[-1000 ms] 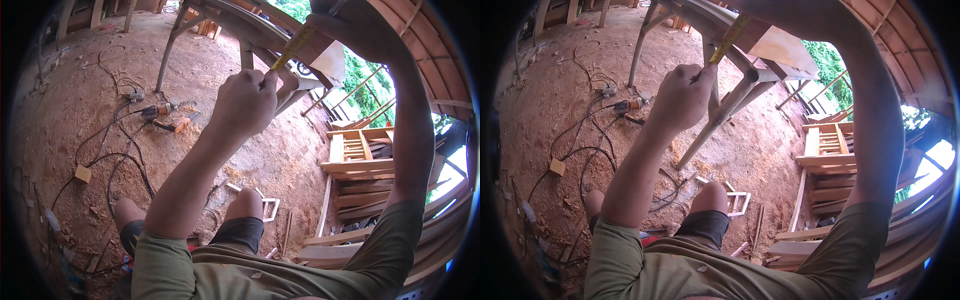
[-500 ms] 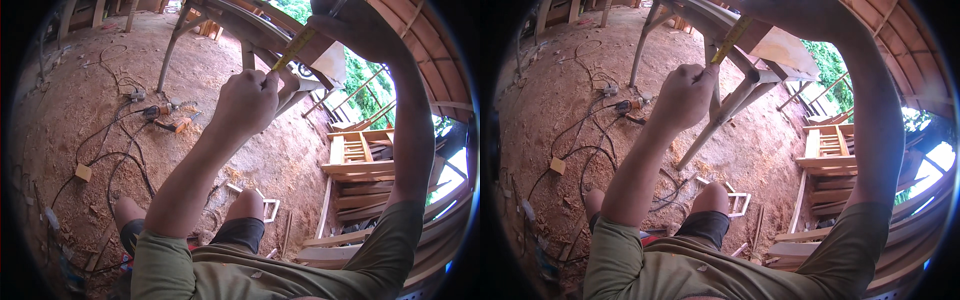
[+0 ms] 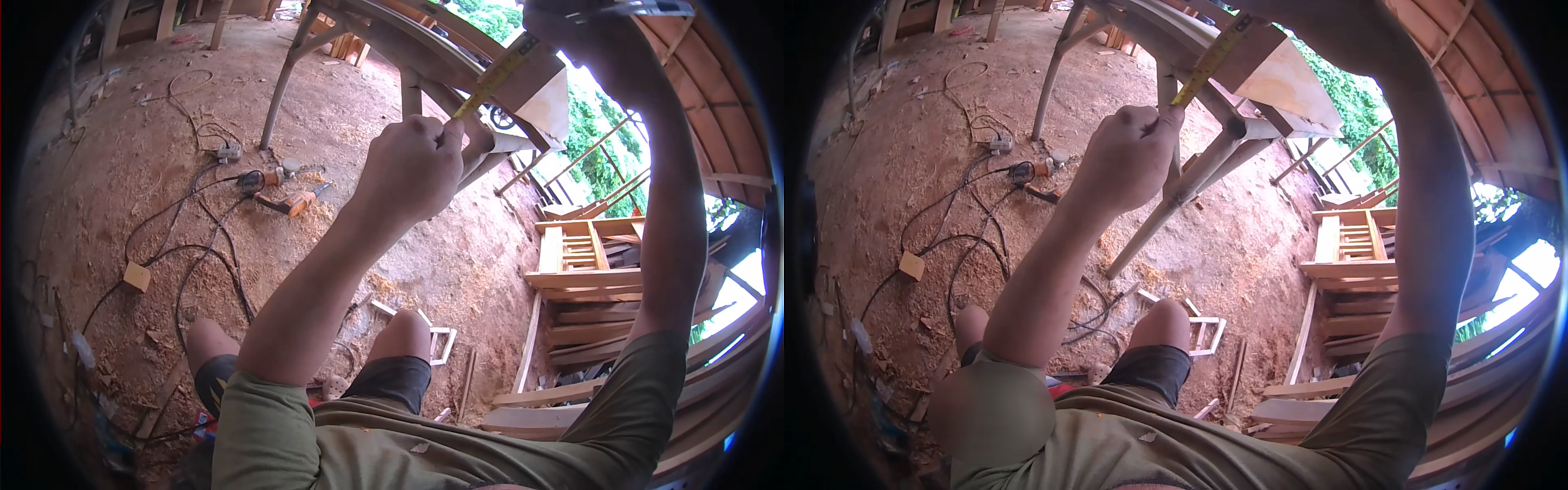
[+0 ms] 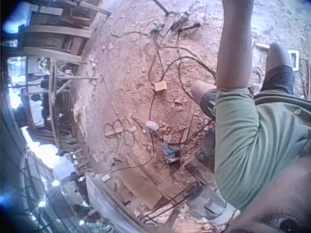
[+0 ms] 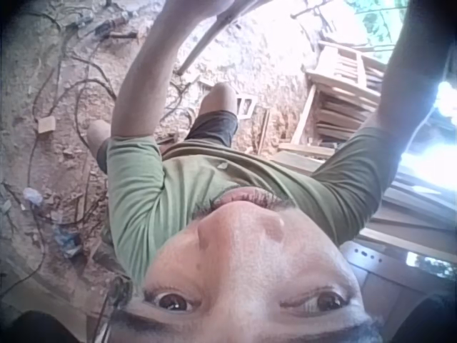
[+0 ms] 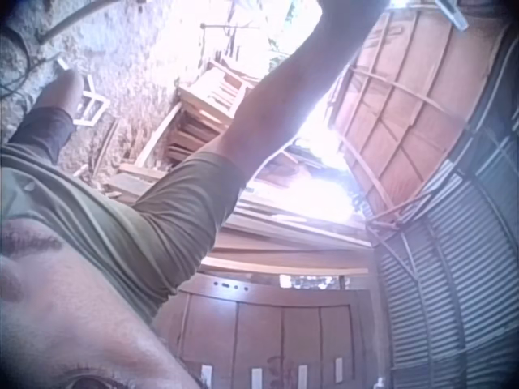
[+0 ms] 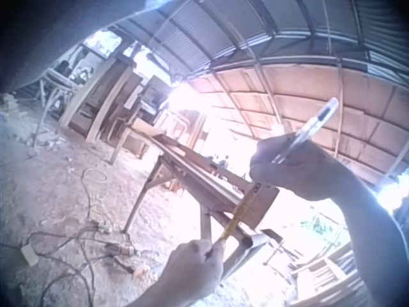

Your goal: The person measures and marks wooden furniture pieces using a tape measure, a square, and a pen. The person checks dimensions on various parts of a wooden frame and marks cut lines or drill points on small wooden blocks.

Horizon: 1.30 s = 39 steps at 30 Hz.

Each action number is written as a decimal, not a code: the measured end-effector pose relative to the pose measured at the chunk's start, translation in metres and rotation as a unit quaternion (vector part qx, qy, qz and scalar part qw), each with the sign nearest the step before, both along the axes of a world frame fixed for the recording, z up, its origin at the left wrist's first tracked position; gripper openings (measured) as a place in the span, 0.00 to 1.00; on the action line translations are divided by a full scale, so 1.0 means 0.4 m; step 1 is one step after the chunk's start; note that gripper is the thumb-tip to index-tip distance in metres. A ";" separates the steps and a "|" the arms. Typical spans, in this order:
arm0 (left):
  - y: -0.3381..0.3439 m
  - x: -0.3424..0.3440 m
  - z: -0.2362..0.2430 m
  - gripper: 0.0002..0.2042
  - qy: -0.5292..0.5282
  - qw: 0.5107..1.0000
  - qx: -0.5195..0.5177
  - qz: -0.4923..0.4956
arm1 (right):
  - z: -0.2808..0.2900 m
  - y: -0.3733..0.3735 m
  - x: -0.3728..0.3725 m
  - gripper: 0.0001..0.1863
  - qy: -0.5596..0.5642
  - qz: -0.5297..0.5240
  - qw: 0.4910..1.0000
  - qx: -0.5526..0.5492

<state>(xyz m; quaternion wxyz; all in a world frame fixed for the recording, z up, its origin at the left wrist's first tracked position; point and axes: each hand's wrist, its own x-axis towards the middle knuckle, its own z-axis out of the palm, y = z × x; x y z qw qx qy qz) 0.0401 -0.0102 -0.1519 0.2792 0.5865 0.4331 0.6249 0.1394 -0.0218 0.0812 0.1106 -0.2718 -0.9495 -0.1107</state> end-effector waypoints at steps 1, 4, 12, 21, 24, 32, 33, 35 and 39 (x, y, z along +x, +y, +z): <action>0.002 -0.001 -0.002 0.25 -0.001 1.000 0.005 0.001 | -0.005 -0.014 -0.008 0.09 0.033 -0.045 0.998 -0.038; 0.006 0.001 -0.008 0.25 -0.007 1.000 0.010 -0.004 | 0.010 0.023 0.011 0.11 -0.110 0.079 0.991 -0.016; -0.008 -0.016 0.005 0.26 0.021 0.999 -0.041 -0.026 | -0.034 -0.039 -0.037 0.09 -0.173 -0.048 0.979 0.092; 0.001 -0.028 -0.004 0.25 0.041 0.999 -0.032 -0.017 | -0.053 -0.045 -0.053 0.13 -0.208 -0.094 0.963 0.142; -0.005 -0.015 -0.001 0.25 0.039 0.998 -0.030 -0.033 | -0.074 -0.104 -0.070 0.14 -0.208 -0.134 0.954 0.171; -0.003 -0.020 -0.005 0.25 0.041 0.998 -0.028 -0.030 | -0.044 -0.050 -0.064 0.15 -0.204 -0.199 0.951 0.121; -0.004 -0.020 -0.004 0.25 0.042 0.998 -0.029 -0.030 | -0.044 -0.057 -0.070 0.15 -0.202 -0.213 0.950 0.106; -0.004 -0.017 -0.003 0.25 0.042 0.998 -0.029 -0.031 | -0.042 -0.060 -0.070 0.15 -0.200 -0.228 0.948 0.091; -0.002 -0.020 -0.002 0.25 0.036 0.998 -0.041 -0.036 | -0.061 -0.087 -0.070 0.15 -0.213 -0.178 0.951 0.135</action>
